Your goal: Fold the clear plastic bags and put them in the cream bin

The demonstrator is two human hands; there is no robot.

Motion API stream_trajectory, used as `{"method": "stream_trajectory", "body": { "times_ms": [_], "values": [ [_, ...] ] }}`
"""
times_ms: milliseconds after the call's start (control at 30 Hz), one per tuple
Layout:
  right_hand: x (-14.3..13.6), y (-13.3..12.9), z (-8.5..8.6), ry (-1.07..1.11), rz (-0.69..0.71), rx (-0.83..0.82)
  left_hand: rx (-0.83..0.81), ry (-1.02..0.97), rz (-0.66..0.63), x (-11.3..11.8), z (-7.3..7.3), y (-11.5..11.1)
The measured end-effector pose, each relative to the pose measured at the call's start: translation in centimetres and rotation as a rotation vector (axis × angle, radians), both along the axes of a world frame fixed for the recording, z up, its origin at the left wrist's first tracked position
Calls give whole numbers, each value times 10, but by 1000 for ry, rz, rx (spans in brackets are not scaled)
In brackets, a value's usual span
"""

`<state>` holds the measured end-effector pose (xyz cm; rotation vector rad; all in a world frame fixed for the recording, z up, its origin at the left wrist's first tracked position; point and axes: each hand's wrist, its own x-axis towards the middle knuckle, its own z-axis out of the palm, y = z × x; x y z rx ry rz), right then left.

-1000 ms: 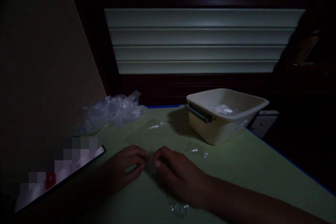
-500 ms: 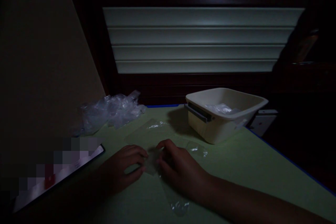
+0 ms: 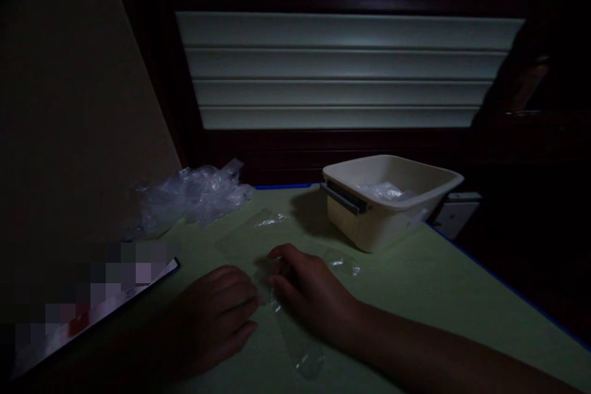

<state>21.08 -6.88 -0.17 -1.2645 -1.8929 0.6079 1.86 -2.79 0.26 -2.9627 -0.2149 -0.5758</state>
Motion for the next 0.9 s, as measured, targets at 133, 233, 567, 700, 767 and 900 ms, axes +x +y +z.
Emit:
{"method": "stream_trajectory", "body": {
  "times_ms": [133, 233, 567, 700, 767, 900],
  "values": [
    [-1, 2, 0, -13, -10, 31, -55, -11, 10, -1, -3, 2],
    [-1, 4, -1, -32, -16, 62, -79, -16, 14, -1, -4, 3],
    [15, 6, 7, -512, -6, 419, -87, 4, 28, 0, -1, 1],
    [9, -2, 15, -677, 131, 446, -79, 16, 78, 0, -3, 1],
    [4, -7, 15, -712, 161, 414, -54, -11, 110, 0, -4, 1],
    [0, -11, 8, -724, 183, 319, 6, -87, 218, -1, -6, 1]
  ]
}}
